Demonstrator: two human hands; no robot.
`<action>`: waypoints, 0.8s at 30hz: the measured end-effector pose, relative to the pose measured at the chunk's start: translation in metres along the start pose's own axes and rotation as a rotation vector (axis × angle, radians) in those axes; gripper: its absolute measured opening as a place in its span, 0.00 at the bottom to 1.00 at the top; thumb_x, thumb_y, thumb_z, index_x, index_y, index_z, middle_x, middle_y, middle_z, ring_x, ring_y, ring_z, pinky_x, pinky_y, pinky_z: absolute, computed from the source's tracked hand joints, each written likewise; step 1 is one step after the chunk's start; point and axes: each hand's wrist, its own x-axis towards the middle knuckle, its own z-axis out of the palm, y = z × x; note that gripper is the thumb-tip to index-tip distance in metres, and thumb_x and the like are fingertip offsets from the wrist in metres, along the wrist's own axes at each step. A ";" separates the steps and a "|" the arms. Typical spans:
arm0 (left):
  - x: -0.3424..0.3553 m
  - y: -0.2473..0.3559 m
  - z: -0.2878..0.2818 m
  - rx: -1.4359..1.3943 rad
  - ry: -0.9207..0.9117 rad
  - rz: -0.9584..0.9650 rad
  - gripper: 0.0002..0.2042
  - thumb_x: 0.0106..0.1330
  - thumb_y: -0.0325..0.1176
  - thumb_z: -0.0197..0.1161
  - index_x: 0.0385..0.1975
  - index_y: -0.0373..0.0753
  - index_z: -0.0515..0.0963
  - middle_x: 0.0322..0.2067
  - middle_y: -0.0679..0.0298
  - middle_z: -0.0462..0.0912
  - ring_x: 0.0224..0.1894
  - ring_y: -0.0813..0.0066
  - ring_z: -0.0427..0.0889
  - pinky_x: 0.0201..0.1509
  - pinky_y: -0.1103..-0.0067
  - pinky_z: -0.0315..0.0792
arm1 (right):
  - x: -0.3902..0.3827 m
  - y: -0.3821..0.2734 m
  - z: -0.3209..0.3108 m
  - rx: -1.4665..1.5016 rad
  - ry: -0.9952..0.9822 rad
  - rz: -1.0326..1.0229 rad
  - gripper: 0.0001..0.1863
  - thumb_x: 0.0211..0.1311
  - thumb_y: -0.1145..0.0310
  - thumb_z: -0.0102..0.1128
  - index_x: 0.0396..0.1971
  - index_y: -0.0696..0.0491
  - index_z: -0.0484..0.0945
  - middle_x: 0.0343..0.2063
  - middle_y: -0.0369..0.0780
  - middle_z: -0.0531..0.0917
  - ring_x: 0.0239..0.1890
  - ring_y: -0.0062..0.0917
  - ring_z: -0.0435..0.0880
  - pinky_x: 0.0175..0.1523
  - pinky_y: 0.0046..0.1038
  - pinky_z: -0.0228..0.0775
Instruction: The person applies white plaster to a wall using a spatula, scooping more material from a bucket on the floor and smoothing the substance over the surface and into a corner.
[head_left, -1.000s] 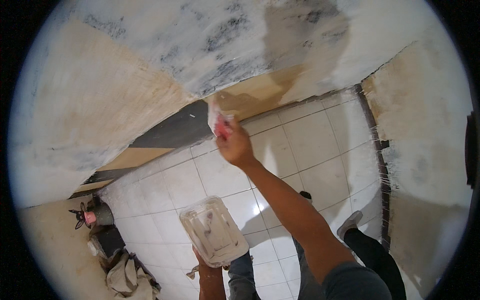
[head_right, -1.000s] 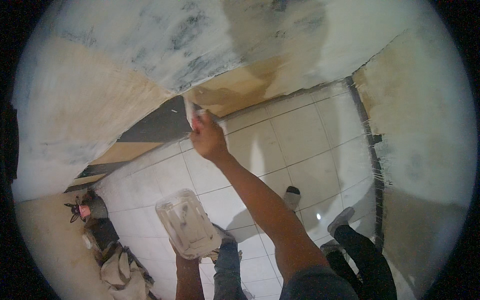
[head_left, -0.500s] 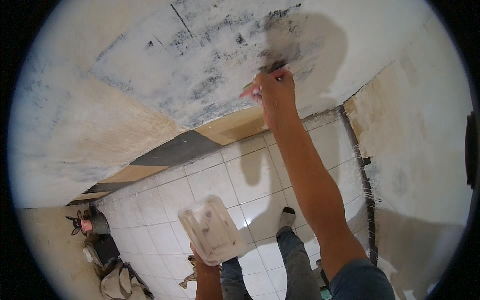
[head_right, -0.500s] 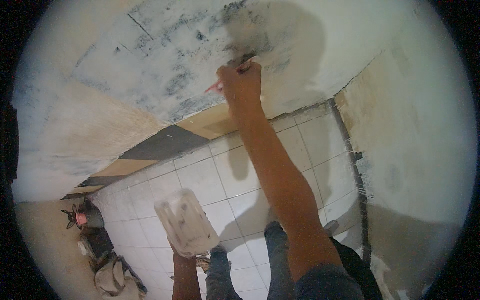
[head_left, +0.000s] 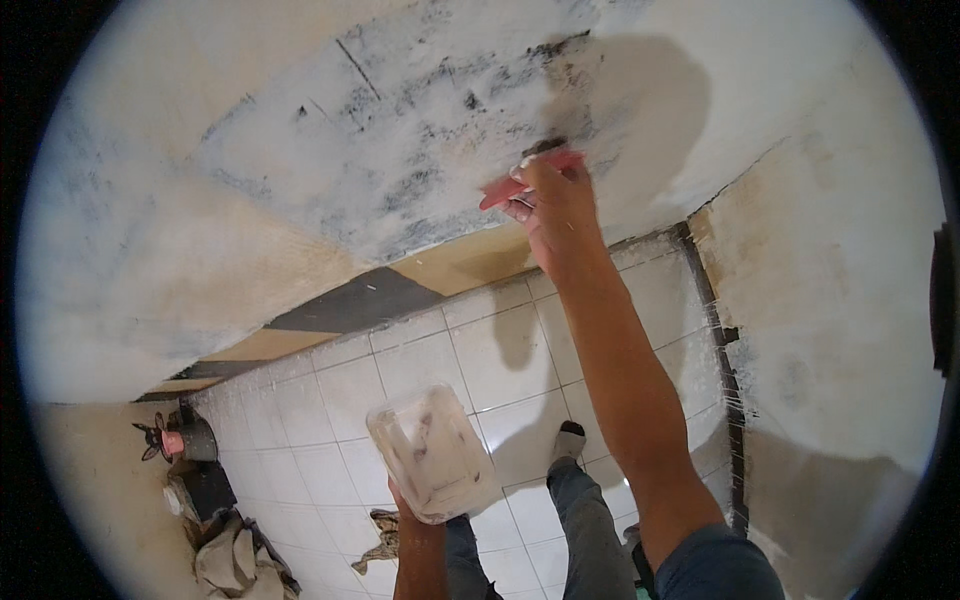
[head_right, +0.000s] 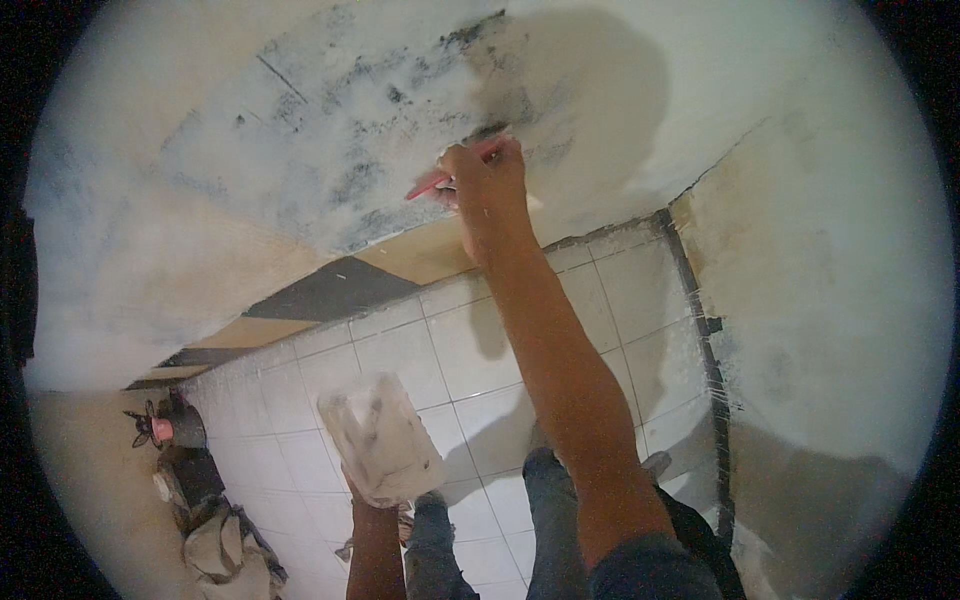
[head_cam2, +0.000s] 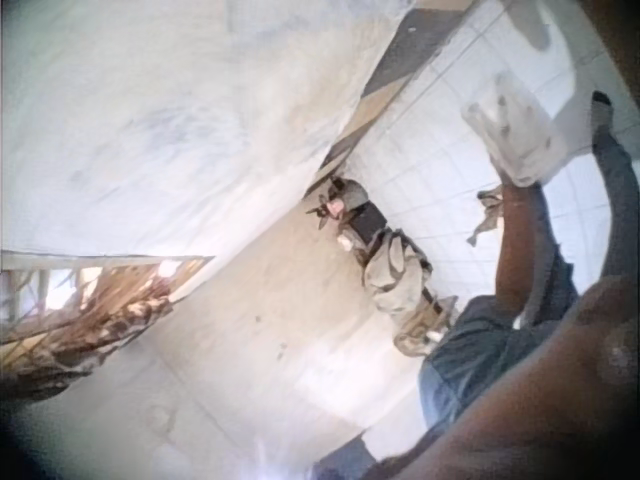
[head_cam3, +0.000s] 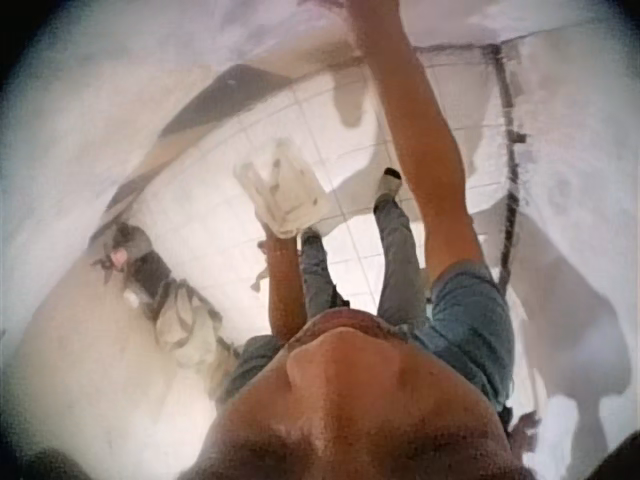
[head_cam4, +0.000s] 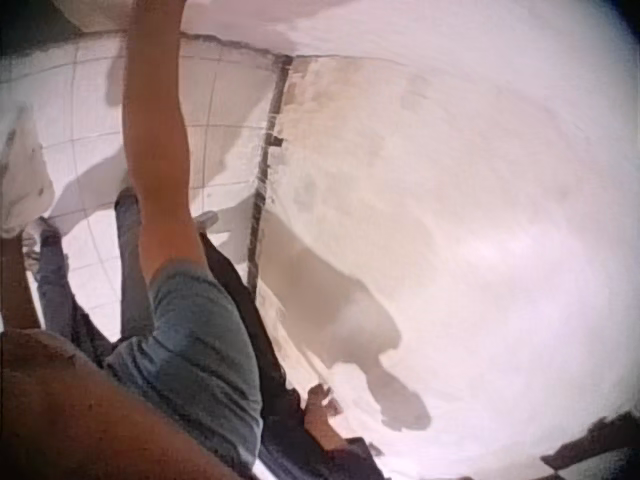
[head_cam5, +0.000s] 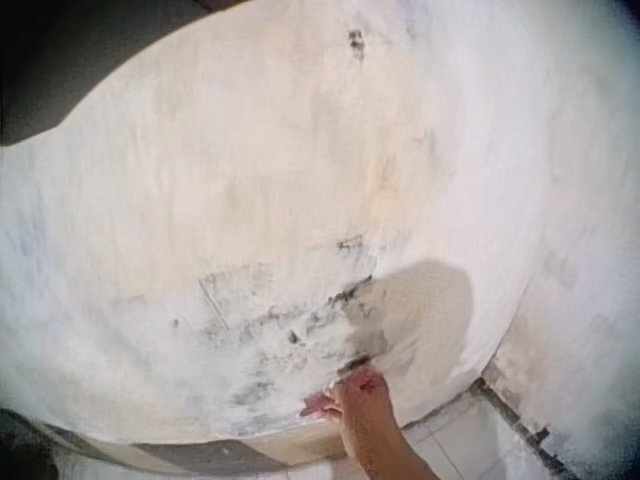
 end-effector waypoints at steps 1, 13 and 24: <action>0.000 -0.001 0.001 0.030 -0.002 -0.023 0.31 0.69 0.54 0.49 0.66 0.42 0.60 0.61 0.54 0.69 0.59 0.51 0.72 0.58 0.53 0.72 | -0.020 -0.013 0.011 0.009 0.002 -0.125 0.13 0.54 0.74 0.60 0.40 0.50 0.72 0.32 0.34 0.77 0.32 0.20 0.78 0.41 0.26 0.75; -0.012 0.010 0.003 -0.214 0.100 -0.011 0.30 0.70 0.55 0.45 0.65 0.41 0.60 0.60 0.53 0.69 0.58 0.52 0.73 0.57 0.54 0.73 | 0.032 0.093 -0.060 -0.123 0.155 0.154 0.17 0.55 0.73 0.57 0.46 0.55 0.69 0.37 0.39 0.77 0.39 0.27 0.81 0.45 0.34 0.80; -0.014 0.015 -0.007 -0.264 0.211 -0.020 0.29 0.70 0.56 0.45 0.64 0.43 0.62 0.59 0.54 0.70 0.58 0.52 0.73 0.58 0.54 0.72 | -0.059 0.081 0.001 -0.034 0.122 0.090 0.14 0.57 0.72 0.55 0.44 0.49 0.73 0.37 0.36 0.79 0.35 0.30 0.82 0.42 0.34 0.79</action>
